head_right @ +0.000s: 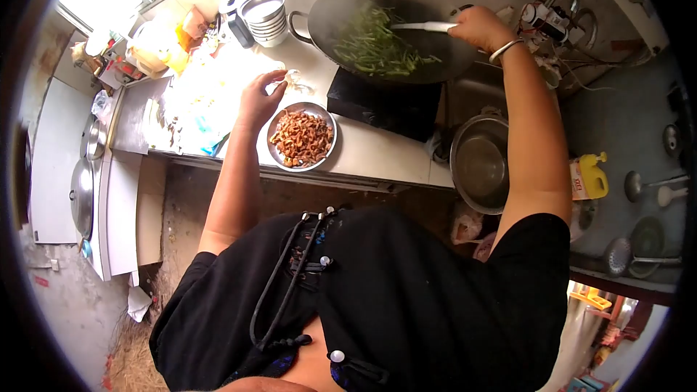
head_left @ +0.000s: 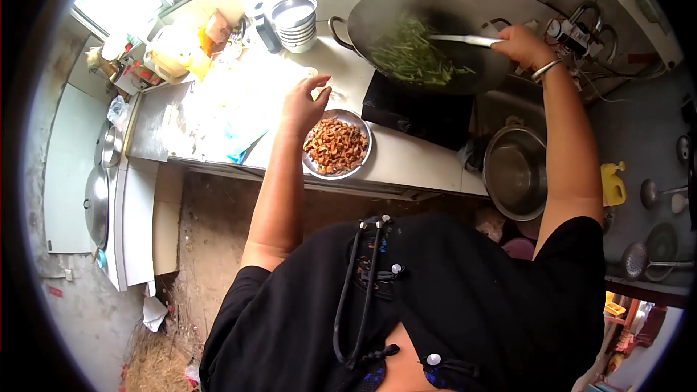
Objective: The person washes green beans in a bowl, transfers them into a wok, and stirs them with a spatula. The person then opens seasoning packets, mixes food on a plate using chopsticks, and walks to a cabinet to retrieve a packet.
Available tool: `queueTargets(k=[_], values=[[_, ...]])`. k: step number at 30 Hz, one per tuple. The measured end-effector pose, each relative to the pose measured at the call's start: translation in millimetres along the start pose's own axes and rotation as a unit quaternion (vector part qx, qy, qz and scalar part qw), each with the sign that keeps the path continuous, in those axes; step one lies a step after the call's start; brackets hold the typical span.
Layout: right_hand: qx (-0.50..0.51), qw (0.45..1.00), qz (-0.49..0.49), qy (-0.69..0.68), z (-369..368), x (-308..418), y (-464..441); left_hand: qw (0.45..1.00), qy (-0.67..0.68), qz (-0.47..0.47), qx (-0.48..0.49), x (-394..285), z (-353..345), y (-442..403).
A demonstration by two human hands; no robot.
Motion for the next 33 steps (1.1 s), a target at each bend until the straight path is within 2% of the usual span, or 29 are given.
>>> queueTargets(k=[1, 3, 8, 12, 15, 19, 21, 22, 24, 26, 27, 29, 31, 33], values=[[0.001, 1.000, 0.000, -0.002, 8, 15, 10, 1.000, 0.003, 0.004, 0.000, -1, 1, 1], [-0.046, 0.995, 0.082, 0.020, 35, 56, 37, 1.000, 0.002, 0.007, 0.004, 2, -1, 0], [-0.068, 0.989, 0.095, 0.089, 70, 112, 100, 1.000, -0.006, -0.002, 0.015, 8, -5, -3], [-0.098, 0.973, 0.131, 0.164, 57, 151, 136, 0.999, -0.007, 0.024, 0.022, 29, 0, 8], [-0.116, 0.961, 0.093, 0.231, 29, 126, 113, 0.997, -0.023, 0.064, 0.033, 57, 7, 23], [-0.141, 0.960, 0.063, 0.233, 18, 102, 101, 0.993, -0.058, 0.104, 0.022, 81, 16, 53], [-0.203, 0.952, 0.036, 0.227, 29, 96, 112, 0.989, -0.078, 0.121, 0.042, 107, 14, 73], [-0.202, 0.952, 0.036, 0.227, 27, 95, 112, 0.989, -0.071, 0.120, 0.042, 117, 15, 83], [-0.217, 0.940, -0.012, 0.264, 25, 87, 112, 0.989, -0.077, 0.126, 0.032, 139, 18, 105], [-0.226, 0.934, -0.027, 0.276, 8, 86, 114, 0.988, -0.080, 0.132, 0.017, 157, 22, 124], [-0.232, 0.929, -0.043, 0.286, -5, 83, 112, 0.983, -0.078, 0.166, 0.017, 170, 24, 136], [-0.198, 0.938, -0.045, 0.281, -36, 71, 105, 0.975, -0.076, 0.207, 0.015, 188, 32, 154], [-0.131, 0.962, -0.059, 0.232, -68, 71, 114, 0.956, -0.021, 0.293, 0.004, 215, 42, 179], [-0.133, 0.971, -0.045, 0.195, -92, 66, 119, 0.951, -0.063, 0.301, -0.014, 223, 58, 188]])
Point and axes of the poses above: each hand's wrist, its own y-axis away from the middle knuckle, its own z-axis out of the back of the hand, x = y × z, the point moved 10 cm from there along -y, towards the middle knuckle, and after that the axes turned 8 degrees about x, right-handed, at the moved point
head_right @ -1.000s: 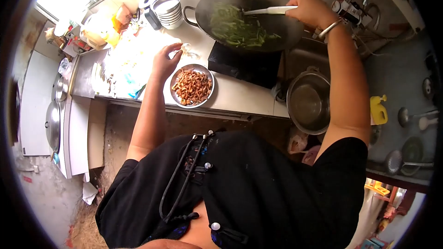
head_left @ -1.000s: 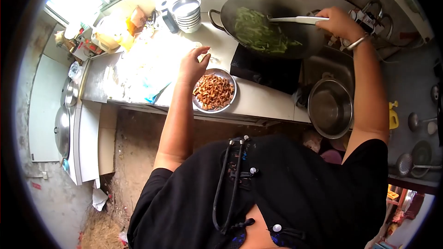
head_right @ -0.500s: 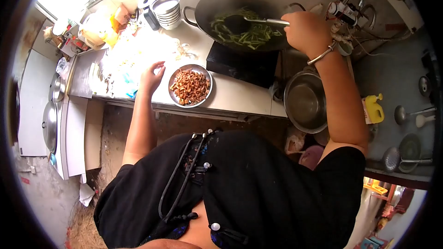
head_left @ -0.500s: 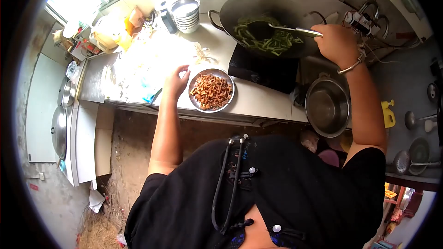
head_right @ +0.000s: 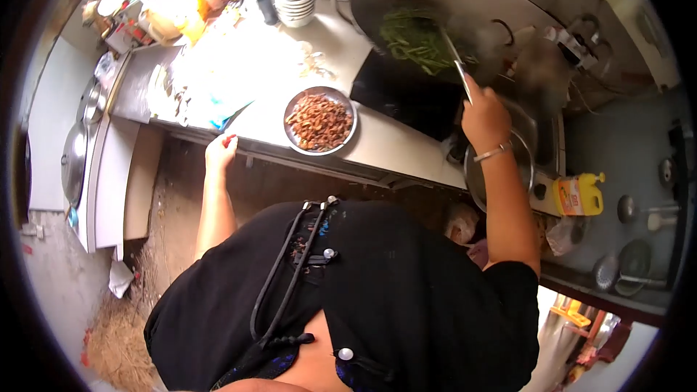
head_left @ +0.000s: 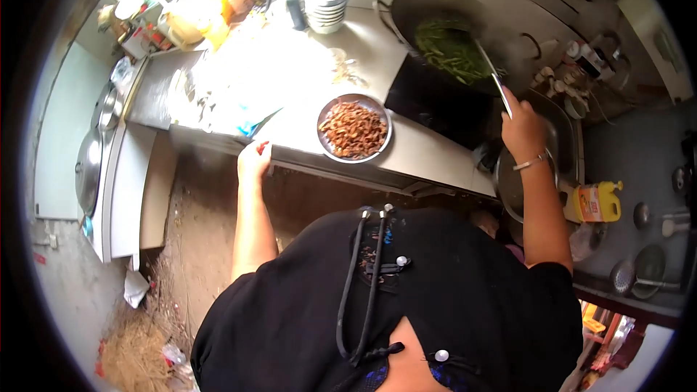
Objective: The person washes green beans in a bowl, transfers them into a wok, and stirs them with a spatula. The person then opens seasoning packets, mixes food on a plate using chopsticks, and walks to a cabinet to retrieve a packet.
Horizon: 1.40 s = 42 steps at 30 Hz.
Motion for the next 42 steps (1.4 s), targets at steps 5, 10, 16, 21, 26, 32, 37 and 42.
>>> queueTargets(k=[5, 10, 16, 21, 26, 32, 37, 42], values=[[-0.085, 0.990, -0.051, -0.095, -8, -9, 22, 0.998, 0.014, 0.050, -0.039, 39, 17, -14], [-0.182, 0.948, -0.141, -0.220, -23, -28, 55, 0.995, 0.003, 0.080, -0.055, 62, 24, -44], [-0.125, 0.943, -0.179, -0.252, -66, -26, 87, 0.989, -0.018, 0.143, -0.026, 84, 19, -88], [-0.098, 0.958, -0.137, -0.231, -81, 1, 93, 0.992, -0.060, 0.065, -0.084, 86, 11, -129], [-0.064, 0.970, -0.078, -0.222, -84, 38, 92, 0.992, -0.011, 0.124, -0.021, 88, -1, -144], [-0.019, 0.966, -0.065, -0.251, -104, 62, 94, 0.990, 0.017, 0.133, -0.038, 73, 1, -149], [0.028, 0.959, -0.007, -0.283, -116, 97, 83, 0.994, 0.022, 0.060, -0.094, 31, 24, -160], [0.073, 0.930, 0.033, -0.360, -132, 130, 74, 0.999, -0.014, -0.009, -0.030, -31, 41, -155]])
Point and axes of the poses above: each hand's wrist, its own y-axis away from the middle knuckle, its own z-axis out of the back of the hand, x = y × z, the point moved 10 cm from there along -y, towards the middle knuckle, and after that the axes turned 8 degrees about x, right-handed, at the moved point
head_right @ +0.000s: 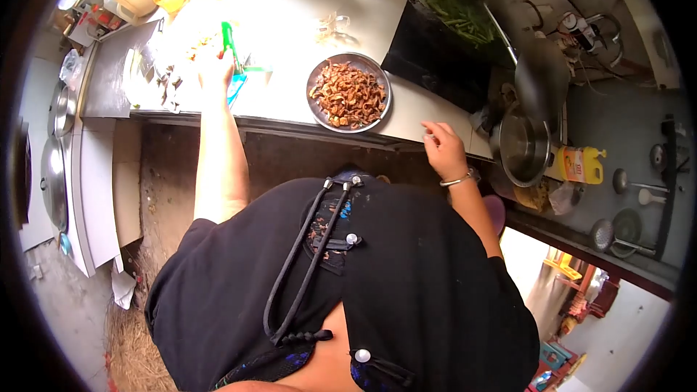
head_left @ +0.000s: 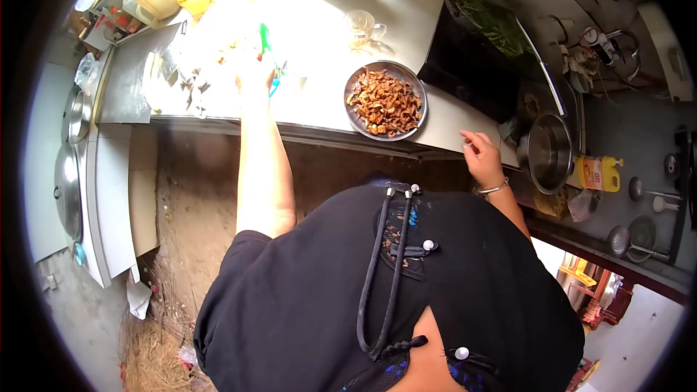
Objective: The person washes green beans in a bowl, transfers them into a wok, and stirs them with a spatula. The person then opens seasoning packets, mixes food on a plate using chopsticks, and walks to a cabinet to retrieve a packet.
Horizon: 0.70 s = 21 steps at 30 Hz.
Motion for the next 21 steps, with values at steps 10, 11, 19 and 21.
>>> queueTargets(k=[10, 11, 19, 21], values=[[0.209, 0.907, -0.121, -0.345, -101, 19, -28, 0.975, -0.048, -0.166, 0.138, -121, 22, 44], [0.234, 0.879, -0.133, -0.393, -113, 22, -31, 0.967, -0.007, -0.169, 0.193, -135, 21, 55], [0.297, 0.649, -0.129, -0.688, -150, 75, -47, 0.916, 0.037, -0.240, 0.318, -236, 11, 131], [0.302, 0.540, -0.097, -0.780, -149, 85, -53, 0.910, -0.003, -0.258, 0.325, -261, 15, 155]])
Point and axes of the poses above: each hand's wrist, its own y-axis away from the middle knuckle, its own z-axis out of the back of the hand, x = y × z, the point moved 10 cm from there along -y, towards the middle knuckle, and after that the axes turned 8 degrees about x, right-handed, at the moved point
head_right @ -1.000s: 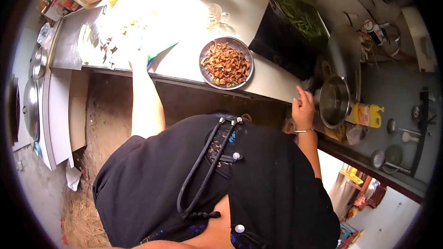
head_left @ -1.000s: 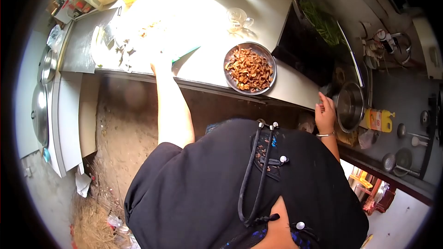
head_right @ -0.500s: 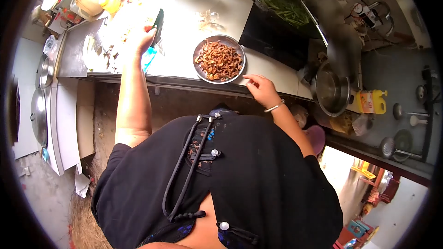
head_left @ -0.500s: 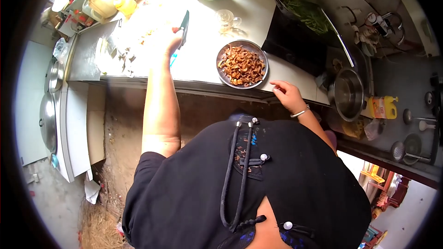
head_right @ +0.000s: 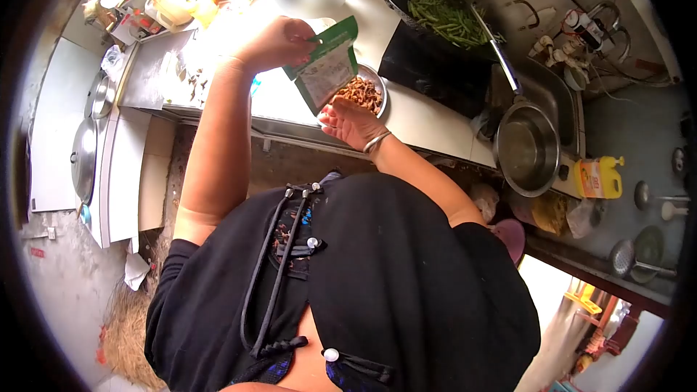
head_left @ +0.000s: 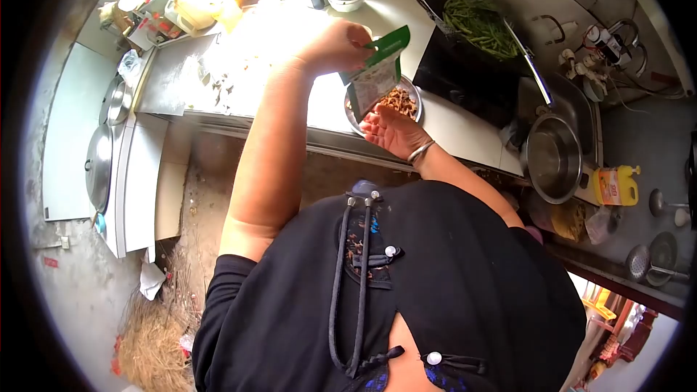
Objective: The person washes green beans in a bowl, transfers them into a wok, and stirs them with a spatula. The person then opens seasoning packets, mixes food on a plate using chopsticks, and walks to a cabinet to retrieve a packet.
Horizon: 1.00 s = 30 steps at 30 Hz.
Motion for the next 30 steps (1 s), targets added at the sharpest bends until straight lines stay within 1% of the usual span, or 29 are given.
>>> queueTargets(k=[1, 3, 4, 5, 6, 7, 8, 9, 11, 12, 13, 15, 17, 18, 19, 21, 23, 24, 25, 27, 28, 29, 30], values=[[0.003, 1.000, -0.001, -0.001, 5, -1, 0, 1.000, -0.002, 0.002, -0.001, -5, -3, 0], [0.020, 0.996, 0.049, -0.074, 7, 9, 2, 0.999, -0.033, -0.019, -0.024, -18, -4, -1], [0.071, 0.991, 0.041, -0.102, -1, 16, 6, 0.999, -0.036, -0.018, -0.025, -21, -6, -2], [0.073, 0.991, 0.041, -0.102, -1, 19, 12, 1.000, -0.007, -0.010, -0.026, -20, -8, -3], [0.049, 0.992, 0.083, -0.082, -9, 33, 22, 0.999, 0.020, -0.002, -0.028, -19, -10, -4], [0.026, 0.990, 0.124, -0.062, -12, 46, 29, 0.999, 0.016, -0.001, -0.029, -20, -13, -6], [0.053, 0.988, 0.138, -0.052, -14, 54, 33, 0.999, -0.001, -0.007, -0.036, -21, -16, -8], [0.056, 0.987, 0.136, -0.056, -13, 59, 39, 0.999, -0.018, -0.011, -0.042, -20, -21, -10], [0.032, 0.994, 0.104, -0.010, -6, 65, 51, 0.999, 0.001, -0.010, -0.049, -11, -29, -15], [0.006, 0.994, 0.109, 0.001, 4, 70, 55, 0.997, 0.000, -0.027, -0.073, -10, -30, -16], [0.006, 0.994, 0.106, 0.000, 7, 73, 57, 0.994, 0.001, -0.044, -0.096, -10, -31, -17], [-0.046, 0.982, 0.164, 0.081, 18, 95, 68, 0.994, 0.015, -0.053, -0.095, -5, -39, -17], [-0.063, 0.979, 0.169, 0.094, 20, 107, 72, 0.997, -0.026, -0.004, -0.071, 4, -50, -17], [-0.080, 0.977, 0.151, 0.126, 24, 111, 74, 0.997, -0.021, 0.011, -0.069, 11, -54, -19], [-0.098, 0.974, 0.132, 0.157, 28, 112, 75, 0.997, -0.020, 0.014, -0.068, 18, -59, -22], [-0.116, 0.968, 0.146, 0.170, 32, 119, 76, 0.997, -0.014, 0.028, -0.069, 30, -67, -30], [-0.142, 0.939, 0.155, 0.271, 29, 132, 79, 0.997, 0.007, 0.025, -0.073, 36, -73, -32], [-0.157, 0.918, 0.179, 0.317, 22, 141, 83, 0.995, 0.040, -0.013, -0.087, 32, -72, -33], [-0.159, 0.917, 0.179, 0.318, 24, 144, 81, 0.991, 0.073, -0.051, -0.101, 28, -71, -33], [-0.193, 0.848, 0.194, 0.454, 24, 159, 79, 0.992, 0.049, -0.051, -0.105, 35, -74, -41], [-0.196, 0.848, 0.195, 0.453, 25, 161, 77, 0.986, 0.029, -0.091, -0.138, 35, -73, -44], [-0.203, 0.827, 0.193, 0.488, 22, 165, 74, 0.977, 0.008, -0.131, -0.170, 37, -71, -46], [-0.210, 0.804, 0.190, 0.523, 19, 168, 73, 0.979, -0.004, -0.111, -0.169, 30, -70, -45]])
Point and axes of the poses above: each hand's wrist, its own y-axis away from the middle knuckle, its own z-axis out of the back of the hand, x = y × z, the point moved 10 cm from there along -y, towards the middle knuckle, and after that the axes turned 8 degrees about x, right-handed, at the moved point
